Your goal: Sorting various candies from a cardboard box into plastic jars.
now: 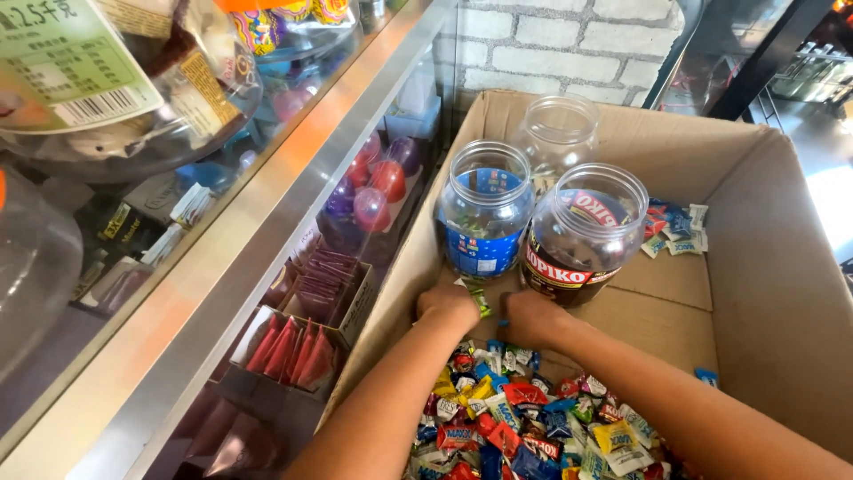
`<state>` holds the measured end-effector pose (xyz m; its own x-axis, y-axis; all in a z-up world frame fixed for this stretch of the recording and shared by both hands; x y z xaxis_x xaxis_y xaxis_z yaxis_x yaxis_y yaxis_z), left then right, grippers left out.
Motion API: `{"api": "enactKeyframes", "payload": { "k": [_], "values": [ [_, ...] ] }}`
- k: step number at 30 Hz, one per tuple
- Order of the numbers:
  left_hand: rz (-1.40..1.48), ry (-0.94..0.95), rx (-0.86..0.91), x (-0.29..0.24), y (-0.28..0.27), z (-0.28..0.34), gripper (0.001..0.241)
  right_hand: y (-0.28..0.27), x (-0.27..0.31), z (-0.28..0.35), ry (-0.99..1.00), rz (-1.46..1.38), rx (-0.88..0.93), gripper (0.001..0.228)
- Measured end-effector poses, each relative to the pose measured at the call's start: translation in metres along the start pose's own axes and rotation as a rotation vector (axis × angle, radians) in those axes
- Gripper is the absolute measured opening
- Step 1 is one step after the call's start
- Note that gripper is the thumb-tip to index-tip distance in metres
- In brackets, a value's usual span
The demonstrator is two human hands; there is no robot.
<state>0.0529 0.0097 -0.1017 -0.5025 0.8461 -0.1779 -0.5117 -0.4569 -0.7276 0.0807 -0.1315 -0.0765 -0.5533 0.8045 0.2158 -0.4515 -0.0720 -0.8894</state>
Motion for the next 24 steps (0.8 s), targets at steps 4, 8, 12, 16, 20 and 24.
{"api": "enactKeyframes", "payload": {
  "k": [4, 8, 12, 16, 20, 24],
  "values": [
    [-0.228, 0.103, 0.055, -0.007, -0.004, 0.02, 0.058, -0.007, 0.009, 0.004, -0.093, -0.083, 0.095, 0.039],
    [-0.404, 0.156, 0.092, -0.013, -0.008, 0.025, 0.058, -0.02, 0.001, -0.003, -0.124, -0.222, -0.015, 0.025],
    [-0.417, 0.135, 0.053, -0.015, -0.051, 0.056, 0.053, -0.027, 0.007, -0.005, -0.079, -0.305, -0.048, 0.028],
    [-0.376, 0.209, -0.113, -0.02, -0.102, 0.107, 0.049, -0.032, 0.039, -0.005, -0.373, -0.231, -0.228, 0.035],
    [0.014, 0.405, -0.025, -0.016, -0.123, 0.116, 0.04, 0.036, 0.054, -0.05, -0.339, 0.582, -0.029, 0.021],
    [0.391, 0.541, 0.27, -0.02, -0.11, 0.122, 0.03, -0.005, 0.047, 0.016, -0.774, 0.362, -1.128, 0.028]
  ]
}}
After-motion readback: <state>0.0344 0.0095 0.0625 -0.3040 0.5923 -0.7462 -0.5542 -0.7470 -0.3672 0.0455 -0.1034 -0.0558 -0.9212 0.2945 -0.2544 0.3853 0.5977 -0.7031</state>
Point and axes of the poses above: each hand's wrist, its own z-axis away from the middle knuckle, its own y-axis out of the palm, x = y × z, the point moved 9 cm from there along -z, towards the middle knuckle, and after that the axes turned 7 degrees about x, right-handed, at the moved point
